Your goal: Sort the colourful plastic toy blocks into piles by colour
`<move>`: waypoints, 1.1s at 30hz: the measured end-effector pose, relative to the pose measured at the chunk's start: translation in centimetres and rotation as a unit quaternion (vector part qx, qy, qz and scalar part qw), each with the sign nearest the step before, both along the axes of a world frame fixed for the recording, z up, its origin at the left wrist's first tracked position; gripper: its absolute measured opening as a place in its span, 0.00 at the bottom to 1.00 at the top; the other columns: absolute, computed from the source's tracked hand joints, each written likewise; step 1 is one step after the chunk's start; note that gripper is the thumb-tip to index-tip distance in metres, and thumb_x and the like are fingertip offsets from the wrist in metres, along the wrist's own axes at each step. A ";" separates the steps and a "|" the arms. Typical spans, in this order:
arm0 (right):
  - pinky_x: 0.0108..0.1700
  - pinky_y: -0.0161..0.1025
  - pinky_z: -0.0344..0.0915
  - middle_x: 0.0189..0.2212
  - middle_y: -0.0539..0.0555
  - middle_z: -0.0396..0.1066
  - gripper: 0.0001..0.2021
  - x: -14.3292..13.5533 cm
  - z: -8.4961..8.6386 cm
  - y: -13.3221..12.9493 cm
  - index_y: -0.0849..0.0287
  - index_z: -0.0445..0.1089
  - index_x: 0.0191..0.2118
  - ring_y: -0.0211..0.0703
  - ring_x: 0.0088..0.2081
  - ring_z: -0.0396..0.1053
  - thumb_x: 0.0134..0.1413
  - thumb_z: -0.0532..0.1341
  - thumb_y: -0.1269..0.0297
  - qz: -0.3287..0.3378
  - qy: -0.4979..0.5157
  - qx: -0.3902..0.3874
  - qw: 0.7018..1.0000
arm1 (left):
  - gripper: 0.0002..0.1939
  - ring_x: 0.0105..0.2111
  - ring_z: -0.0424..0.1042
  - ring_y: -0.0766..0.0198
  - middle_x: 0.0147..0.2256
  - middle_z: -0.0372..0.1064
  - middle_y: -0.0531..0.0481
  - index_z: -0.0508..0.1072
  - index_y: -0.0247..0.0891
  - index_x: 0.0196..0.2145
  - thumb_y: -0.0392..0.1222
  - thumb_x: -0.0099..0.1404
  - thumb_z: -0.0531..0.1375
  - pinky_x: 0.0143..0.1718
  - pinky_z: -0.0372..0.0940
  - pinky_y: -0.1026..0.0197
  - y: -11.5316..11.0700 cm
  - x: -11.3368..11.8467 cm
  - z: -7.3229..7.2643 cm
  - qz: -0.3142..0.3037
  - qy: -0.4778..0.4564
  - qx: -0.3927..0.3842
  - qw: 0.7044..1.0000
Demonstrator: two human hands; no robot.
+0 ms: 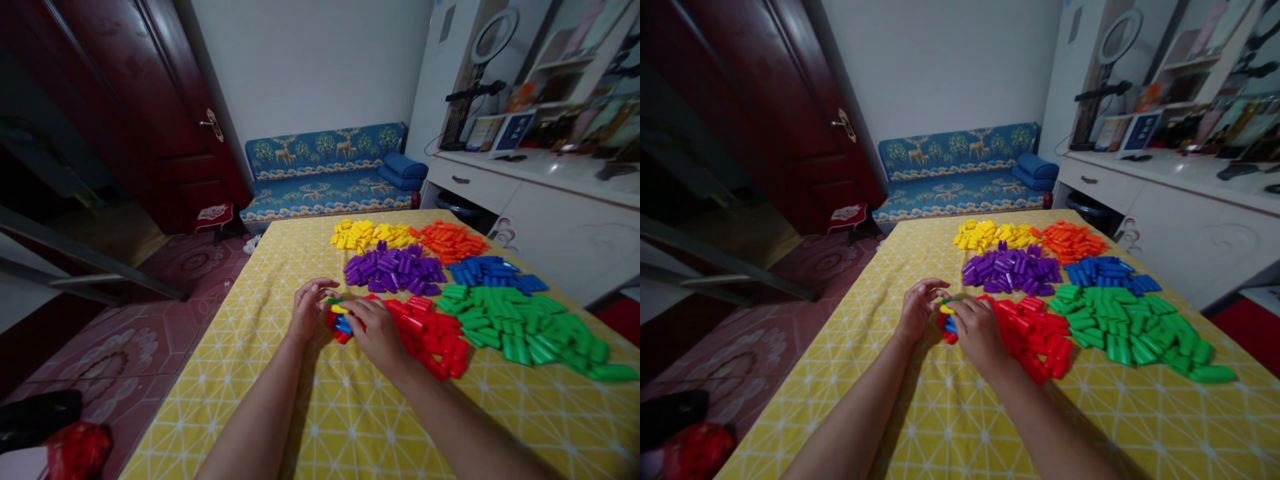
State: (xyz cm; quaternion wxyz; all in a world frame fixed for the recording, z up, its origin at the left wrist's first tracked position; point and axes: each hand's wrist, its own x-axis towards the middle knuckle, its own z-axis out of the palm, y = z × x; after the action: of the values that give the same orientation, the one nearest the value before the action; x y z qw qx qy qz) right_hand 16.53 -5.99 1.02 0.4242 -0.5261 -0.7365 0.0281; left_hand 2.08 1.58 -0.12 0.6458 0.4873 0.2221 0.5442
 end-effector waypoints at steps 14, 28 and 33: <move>0.32 0.37 0.58 0.23 0.50 0.70 0.06 3.8 1.4 -0.1 0.57 0.68 0.27 0.41 0.27 0.66 0.50 0.56 0.70 -0.090 0.046 -0.014 0.995 | 0.11 0.40 0.71 0.54 0.37 0.76 0.45 0.80 0.42 0.38 0.40 0.61 0.59 0.45 0.63 0.54 0.8 -1.0 -0.4 0.084 0.398 0.284 0.868; 0.26 0.33 0.64 0.21 0.50 0.73 0.07 12.0 3.1 11.1 0.61 0.76 0.31 0.38 0.23 0.70 0.41 0.66 0.68 -0.102 0.229 -0.164 0.954 | 0.10 0.35 0.71 0.58 0.35 0.73 0.47 0.79 0.44 0.38 0.47 0.63 0.60 0.37 0.61 0.59 1.4 -0.6 -1.2 0.084 0.532 0.276 0.796; 0.26 0.35 0.65 0.16 0.50 0.70 0.05 12.5 4.8 16.8 0.65 0.75 0.28 0.39 0.18 0.69 0.39 0.65 0.75 -0.156 0.268 -0.186 0.932 | 0.08 0.29 0.67 0.61 0.29 0.70 0.49 0.76 0.42 0.29 0.46 0.62 0.60 0.31 0.56 0.61 1.5 -0.5 -1.2 0.105 0.548 0.272 0.784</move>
State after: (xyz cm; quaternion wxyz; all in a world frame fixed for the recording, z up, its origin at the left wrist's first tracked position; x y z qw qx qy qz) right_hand 29.05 10.85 5.78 0.4993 -0.6765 -0.4861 0.2382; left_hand 1.58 3.05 -1.28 0.1944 0.8326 0.4313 0.2880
